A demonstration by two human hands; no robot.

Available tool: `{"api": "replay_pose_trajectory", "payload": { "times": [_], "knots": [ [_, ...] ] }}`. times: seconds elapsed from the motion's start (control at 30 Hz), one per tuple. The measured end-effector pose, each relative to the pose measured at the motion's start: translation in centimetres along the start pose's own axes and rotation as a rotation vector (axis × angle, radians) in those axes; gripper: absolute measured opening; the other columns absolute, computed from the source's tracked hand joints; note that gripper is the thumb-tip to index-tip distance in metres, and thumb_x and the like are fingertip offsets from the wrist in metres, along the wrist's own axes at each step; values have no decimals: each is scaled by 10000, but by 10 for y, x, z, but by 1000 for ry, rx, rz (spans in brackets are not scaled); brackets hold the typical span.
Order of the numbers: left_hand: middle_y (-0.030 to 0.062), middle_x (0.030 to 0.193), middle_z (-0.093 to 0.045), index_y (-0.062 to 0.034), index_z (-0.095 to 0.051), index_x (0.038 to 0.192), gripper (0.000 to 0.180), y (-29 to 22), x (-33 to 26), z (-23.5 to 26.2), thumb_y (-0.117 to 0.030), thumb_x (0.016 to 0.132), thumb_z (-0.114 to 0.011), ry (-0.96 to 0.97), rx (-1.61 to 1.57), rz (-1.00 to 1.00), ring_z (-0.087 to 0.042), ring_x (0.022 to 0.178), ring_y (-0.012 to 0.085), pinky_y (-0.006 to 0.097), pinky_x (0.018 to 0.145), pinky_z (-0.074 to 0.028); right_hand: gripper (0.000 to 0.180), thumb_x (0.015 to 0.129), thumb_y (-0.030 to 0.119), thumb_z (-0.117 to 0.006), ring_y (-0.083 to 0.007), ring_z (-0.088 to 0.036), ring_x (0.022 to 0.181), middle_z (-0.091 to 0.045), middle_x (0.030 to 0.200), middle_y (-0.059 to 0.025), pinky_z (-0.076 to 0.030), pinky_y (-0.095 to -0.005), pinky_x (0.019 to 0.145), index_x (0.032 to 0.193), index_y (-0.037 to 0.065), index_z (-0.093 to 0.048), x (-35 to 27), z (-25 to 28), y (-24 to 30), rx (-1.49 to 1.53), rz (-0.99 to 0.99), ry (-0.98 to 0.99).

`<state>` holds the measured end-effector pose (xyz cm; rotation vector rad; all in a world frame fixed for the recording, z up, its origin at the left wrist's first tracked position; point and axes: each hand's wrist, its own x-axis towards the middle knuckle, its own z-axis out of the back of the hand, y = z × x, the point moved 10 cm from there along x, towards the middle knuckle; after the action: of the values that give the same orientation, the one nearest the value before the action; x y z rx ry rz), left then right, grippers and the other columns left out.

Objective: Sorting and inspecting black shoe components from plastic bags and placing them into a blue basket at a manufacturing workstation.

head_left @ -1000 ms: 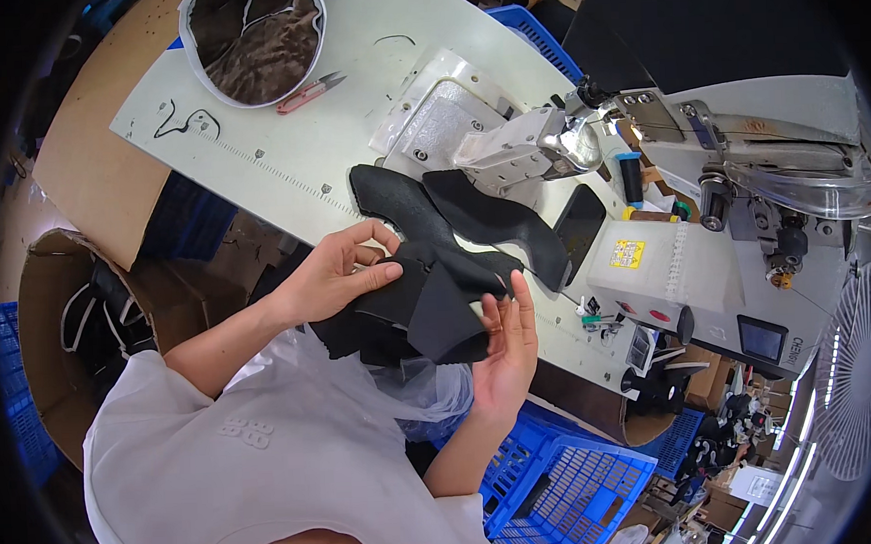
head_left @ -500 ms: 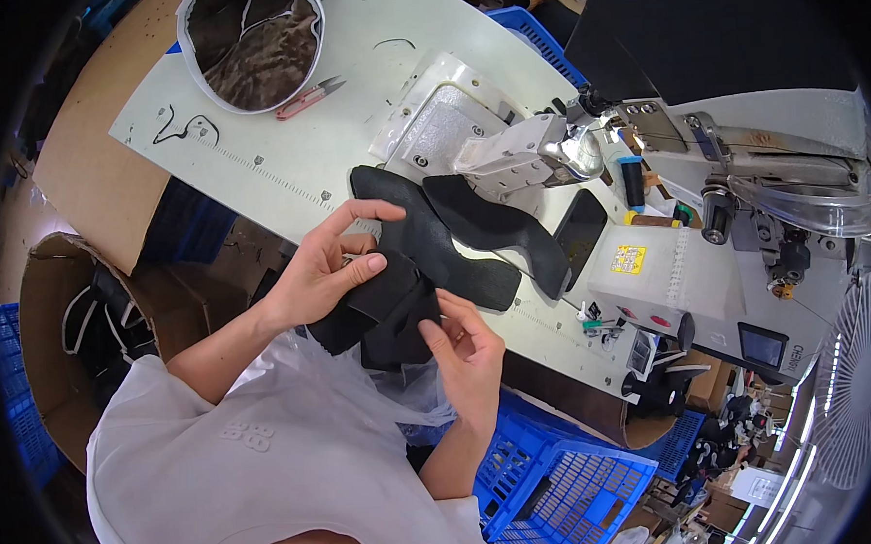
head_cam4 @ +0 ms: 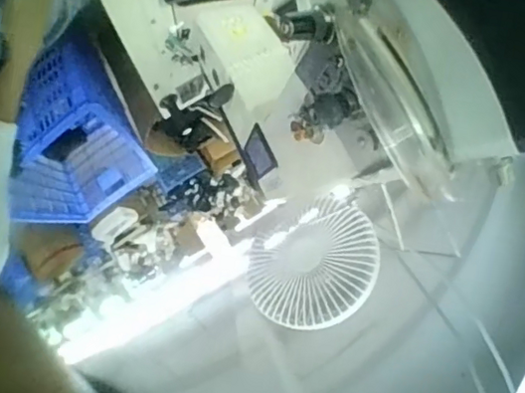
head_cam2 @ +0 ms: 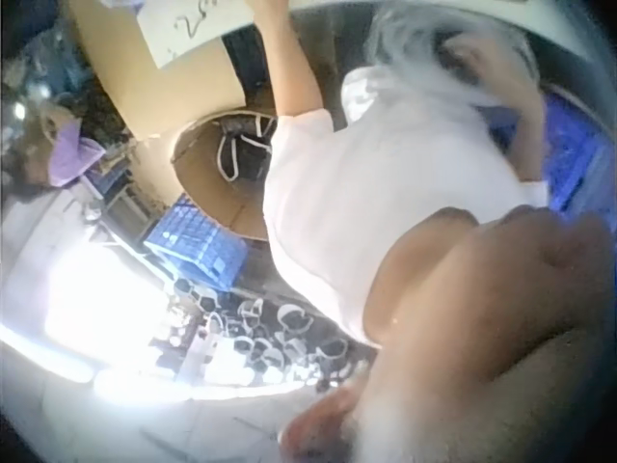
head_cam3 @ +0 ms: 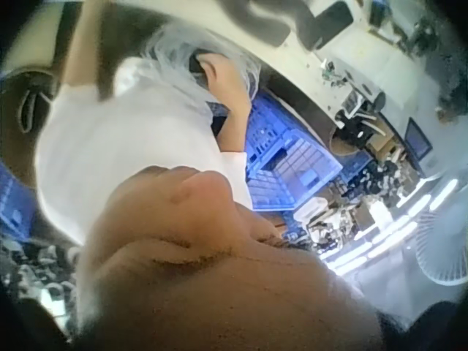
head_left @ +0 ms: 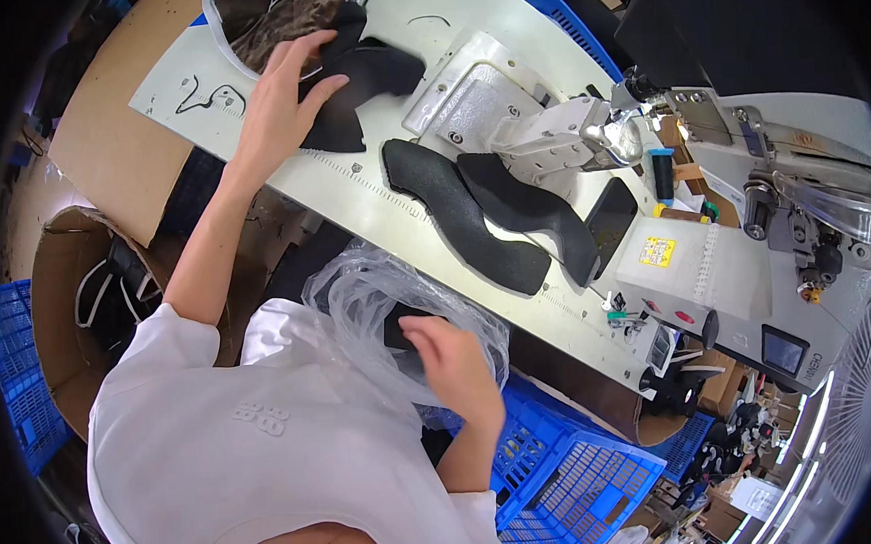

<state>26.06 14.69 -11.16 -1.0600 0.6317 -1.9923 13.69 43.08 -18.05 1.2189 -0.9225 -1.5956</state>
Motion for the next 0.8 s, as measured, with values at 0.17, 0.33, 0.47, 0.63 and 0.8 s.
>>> {"api": "replay_pose_trajectory", "payload": {
  "times": [0.17, 0.33, 0.47, 0.63, 0.8],
  "knots": [
    [65, 1037, -640, -47, -614, 1166, 262, -33, -30, 14, -73, 908, -650, -110, -51, 15, -612, 981, 147, 284, 807, -488, 654, 718, 81, -766, -449, -481, 1227, -551, 1286, -258, -409, -464, 1021, 1311, 2, -503, 6, -11, -102, -688, -334, -30],
    [63, 849, -685, 0, -682, 902, 103, -83, -90, -26, 44, 809, -677, 510, -498, 77, -647, 748, 126, 263, 693, -512, 579, 743, 120, -743, -419, -554, 1135, -608, 1174, -246, -448, -465, 954, 1271, 20, -525, -2, -6, -126, -772, -325, -8],
    [90, 884, -712, -55, -688, 1019, 184, -130, -155, -59, -118, 848, -710, 876, -724, -260, -688, 750, 275, 354, 640, -540, 500, 744, 76, -722, -397, -597, 1071, -627, 1127, -237, -453, -470, 937, 1217, 40, -565, -18, 3, -120, -879, -331, 15],
    [123, 791, -682, -86, -522, 1321, 493, -77, -207, -108, -171, 853, -652, 1022, 158, -379, -684, 750, 313, 393, 611, -537, 473, 701, -31, -718, -352, -616, 968, -620, 1107, -186, -498, -402, 829, 1155, 30, -599, -30, 18, -12, -569, -104, 53],
    [114, 783, -684, -48, -487, 1350, 636, -86, -196, -104, -262, 808, -744, 1148, 87, -300, -683, 766, 300, 398, 636, -526, 489, 670, -122, -676, -232, -610, 818, -620, 1059, -118, -498, -306, 731, 1132, 27, -611, -48, 68, 49, -370, 17, -170]
  ]
}}
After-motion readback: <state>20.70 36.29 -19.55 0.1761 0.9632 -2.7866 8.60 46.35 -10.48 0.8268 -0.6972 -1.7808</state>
